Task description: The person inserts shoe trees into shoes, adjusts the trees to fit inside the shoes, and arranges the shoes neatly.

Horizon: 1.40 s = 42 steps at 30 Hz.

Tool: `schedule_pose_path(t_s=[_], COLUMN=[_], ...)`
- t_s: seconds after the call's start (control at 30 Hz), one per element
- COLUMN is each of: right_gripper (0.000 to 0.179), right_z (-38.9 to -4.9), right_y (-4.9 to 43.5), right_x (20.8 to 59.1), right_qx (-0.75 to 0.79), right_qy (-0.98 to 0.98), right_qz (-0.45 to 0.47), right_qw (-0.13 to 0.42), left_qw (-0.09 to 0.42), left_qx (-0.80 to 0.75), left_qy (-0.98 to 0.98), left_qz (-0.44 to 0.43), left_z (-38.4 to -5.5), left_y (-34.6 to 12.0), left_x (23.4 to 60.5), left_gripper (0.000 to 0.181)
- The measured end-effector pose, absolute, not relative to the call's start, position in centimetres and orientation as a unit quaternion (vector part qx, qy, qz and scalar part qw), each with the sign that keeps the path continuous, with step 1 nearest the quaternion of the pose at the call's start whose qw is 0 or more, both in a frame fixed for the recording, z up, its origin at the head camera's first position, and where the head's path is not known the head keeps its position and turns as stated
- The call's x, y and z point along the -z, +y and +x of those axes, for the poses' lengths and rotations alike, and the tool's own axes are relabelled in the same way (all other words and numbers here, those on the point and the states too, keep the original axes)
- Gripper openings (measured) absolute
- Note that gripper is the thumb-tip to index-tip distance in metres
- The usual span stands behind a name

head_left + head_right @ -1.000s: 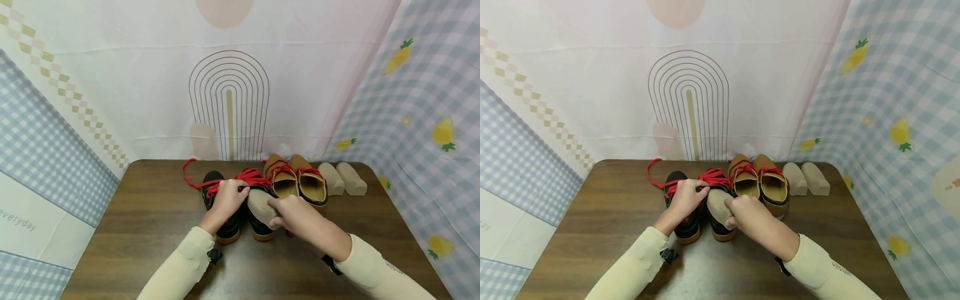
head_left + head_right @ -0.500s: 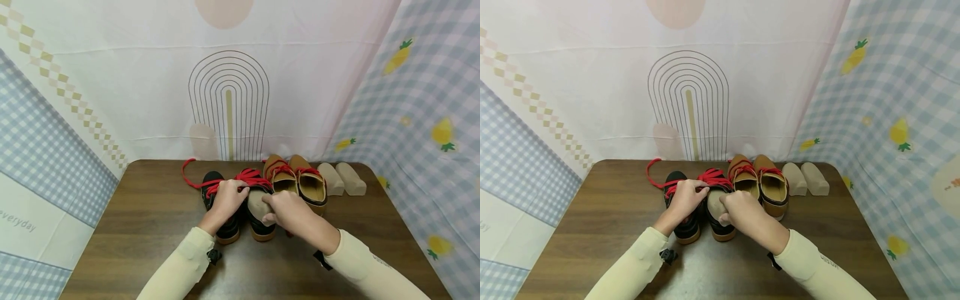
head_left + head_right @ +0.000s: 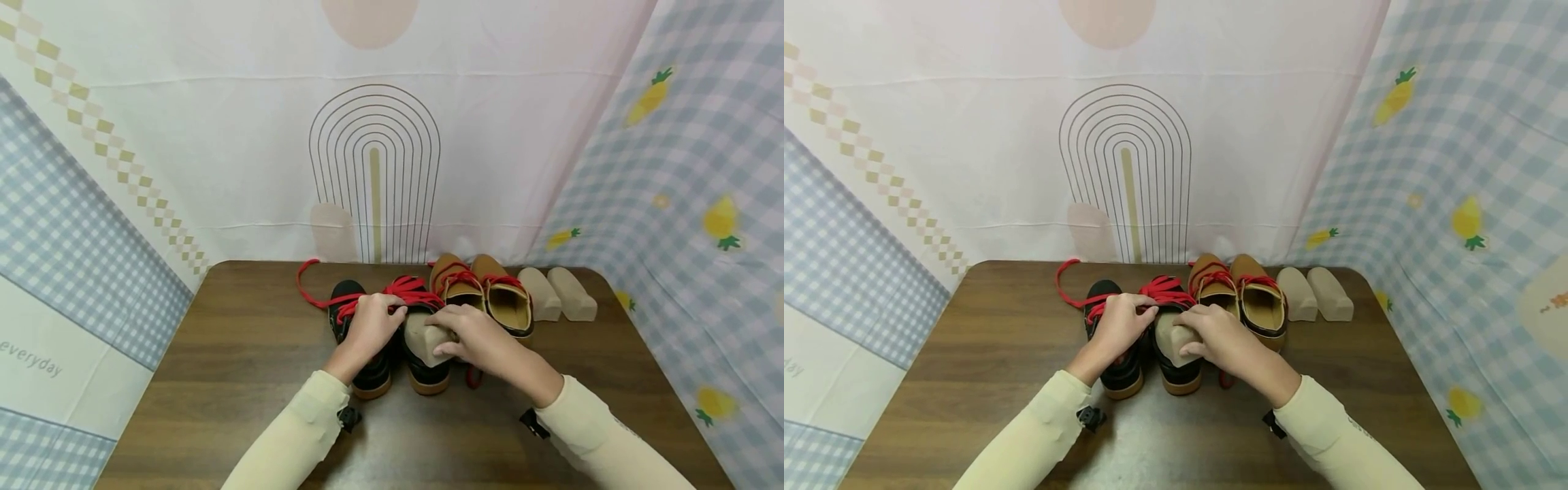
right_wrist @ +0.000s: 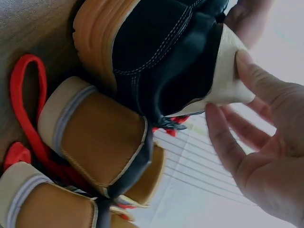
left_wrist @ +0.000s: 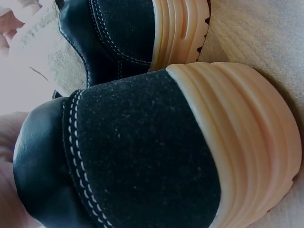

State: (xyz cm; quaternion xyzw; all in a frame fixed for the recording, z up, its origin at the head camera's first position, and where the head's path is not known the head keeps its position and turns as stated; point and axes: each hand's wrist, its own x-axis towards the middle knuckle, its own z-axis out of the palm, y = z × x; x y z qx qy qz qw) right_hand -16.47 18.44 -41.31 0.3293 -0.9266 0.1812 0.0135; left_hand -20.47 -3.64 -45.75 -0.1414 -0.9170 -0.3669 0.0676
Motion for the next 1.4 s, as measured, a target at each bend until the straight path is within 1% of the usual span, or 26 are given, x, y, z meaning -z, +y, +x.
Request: schedule_pose_path(t_s=[0.07, 0.13, 0.4, 0.5, 0.63, 0.9, 1.07, 1.17, 1.3, 1.4], right_gripper=[0.047, 0.045, 0.044, 0.044, 0.043, 0.045, 0.047, 0.053, 0.062, 0.063], right_z=[-16.6, -16.7, -16.9, -17.0, -17.3, -18.5, -19.0, -19.2, -19.7, -20.1], right_y=[18.6, 18.7, 18.8, 18.8, 18.8, 18.2, 17.9, 17.8, 17.5, 17.3], right_x=[41.6, 42.0, 43.8, 44.3, 44.7, 45.2, 45.0, 44.6, 43.9, 43.6], right_qx=[-0.189, -0.194, -0.203, -0.206, -0.212, -0.215, -0.214, -0.205, -0.192, -0.196], right_qy=[-0.924, -0.922, -0.905, -0.899, -0.894, -0.894, -0.903, -0.914, -0.93, -0.936], right_qz=[0.331, 0.335, 0.363, 0.369, 0.373, 0.37, 0.351, 0.33, 0.302, 0.289], right_qw=[0.009, 0.017, 0.093, 0.113, 0.126, 0.133, 0.128, 0.117, 0.078, 0.033], left_qw=[0.068, 0.067, 0.068, 0.067, 0.063, 0.063, 0.064, 0.067, 0.069, 0.069], left_qx=[0.367, 0.366, 0.357, 0.358, 0.364, 0.371, 0.37, 0.37, 0.367, 0.365], left_qy=[-0.917, -0.917, -0.921, -0.921, -0.919, -0.915, -0.915, -0.915, -0.916, -0.917], left_qz=[-0.141, -0.144, -0.14, -0.137, -0.137, -0.141, -0.146, -0.145, -0.146, -0.145], left_z=[-20.5, -20.4, -20.3, -20.3, -20.3, -20.3, -20.4, -20.4, -20.5, -20.5], left_y=[-3.6, -3.6, -3.7, -3.7, -3.7, -3.8, -3.8, -3.7, -3.7, -3.7], left_x=[45.8, 45.9, 45.9, 46.0, 46.3, 46.3, 46.2, 46.0, 45.9, 45.9], left_gripper=[0.012, 0.012, 0.012, 0.013, 0.013, 0.013, 0.013, 0.013, 0.012, 0.013])
